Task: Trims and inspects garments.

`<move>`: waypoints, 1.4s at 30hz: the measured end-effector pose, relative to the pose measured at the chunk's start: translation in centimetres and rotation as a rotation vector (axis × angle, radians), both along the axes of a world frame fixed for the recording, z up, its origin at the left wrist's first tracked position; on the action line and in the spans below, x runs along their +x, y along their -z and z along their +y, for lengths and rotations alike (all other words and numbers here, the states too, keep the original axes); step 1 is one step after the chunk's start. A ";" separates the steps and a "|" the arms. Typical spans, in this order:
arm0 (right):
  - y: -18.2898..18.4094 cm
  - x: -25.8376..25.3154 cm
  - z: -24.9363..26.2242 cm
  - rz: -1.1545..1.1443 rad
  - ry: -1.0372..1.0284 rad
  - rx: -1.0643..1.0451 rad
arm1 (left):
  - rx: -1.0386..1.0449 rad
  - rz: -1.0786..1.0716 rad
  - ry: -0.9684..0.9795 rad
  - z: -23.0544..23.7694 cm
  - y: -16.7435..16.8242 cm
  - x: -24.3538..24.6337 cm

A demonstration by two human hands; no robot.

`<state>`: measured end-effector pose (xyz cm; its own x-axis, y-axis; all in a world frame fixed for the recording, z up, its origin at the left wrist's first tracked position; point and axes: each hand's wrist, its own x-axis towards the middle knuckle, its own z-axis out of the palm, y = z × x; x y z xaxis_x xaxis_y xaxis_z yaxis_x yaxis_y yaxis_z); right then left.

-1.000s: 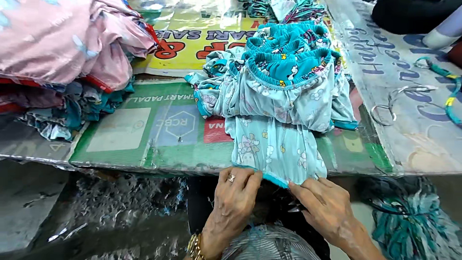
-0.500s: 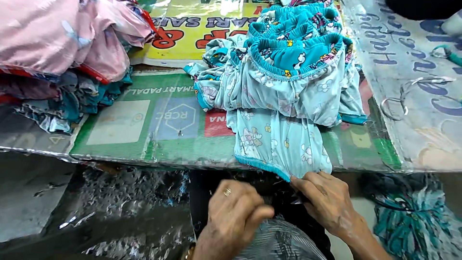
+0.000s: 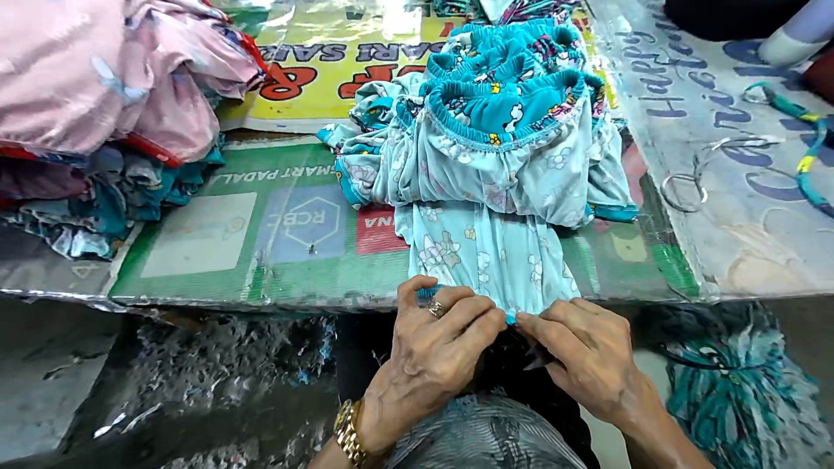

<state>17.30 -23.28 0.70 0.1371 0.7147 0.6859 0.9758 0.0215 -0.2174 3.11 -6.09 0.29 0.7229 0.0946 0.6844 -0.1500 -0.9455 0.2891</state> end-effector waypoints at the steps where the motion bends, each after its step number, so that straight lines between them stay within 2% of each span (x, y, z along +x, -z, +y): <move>1: 0.3 0.0 -0.1 -0.003 -0.001 -0.015 | -0.018 0.039 0.004 0.0 0.2 -0.2; 3: 0.9 -0.2 -0.1 -0.004 -0.002 -0.045 | -0.041 0.077 -0.011 -0.1 0.9 -0.5; 6: 1.9 -0.5 -0.2 0.008 0.009 -0.063 | -0.078 0.017 -0.033 -0.6 2.0 -1.4; 11: 2.6 -0.2 -0.5 0.038 0.008 -0.069 | -0.101 -0.061 0.176 -2.2 1.9 -3.4; 13: 2.4 -0.2 -0.5 0.038 0.009 -0.053 | 0.009 -0.039 0.063 -1.4 1.8 -3.4; 15: 1.8 -0.5 -0.5 0.034 0.011 -0.023 | 0.119 0.039 -0.163 0.2 1.7 -2.6; 17: 0.9 -0.7 -0.4 0.043 -0.001 0.034 | 0.128 0.096 -0.288 1.7 1.6 -1.4; 23: 0.0 -1.6 0.3 0.067 -0.059 0.083 | -0.209 0.076 -0.273 1.0 1.6 -0.5; 25: 0.6 -1.8 0.7 0.065 -0.074 0.067 | -0.322 -0.027 -0.249 0.8 1.6 -0.1; 27: 0.8 -1.8 1.2 0.057 -0.079 0.046 | -0.679 -0.207 -0.117 0.5 0.7 0.3; 29: 0.5 -1.8 1.7 0.065 -0.088 0.035 | -1.084 -0.310 0.110 0.3 -0.6 0.6; 30: 0.1 -1.7 2.0 0.086 -0.103 0.038 | -1.182 -0.333 0.196 0.4 -1.0 0.7; 32: -1.0 -1.4 2.5 0.179 -0.143 0.067 | -1.219 -0.350 0.276 0.6 -1.2 1.0; 35: -2.9 -1.2 3.7 0.262 -0.168 0.162 | -1.181 -0.359 0.271 1.1 -1.4 1.3; 42: -3.3 -0.9 7.3 0.043 -0.155 0.235 | -1.094 -0.341 0.173 1.1 -1.7 1.2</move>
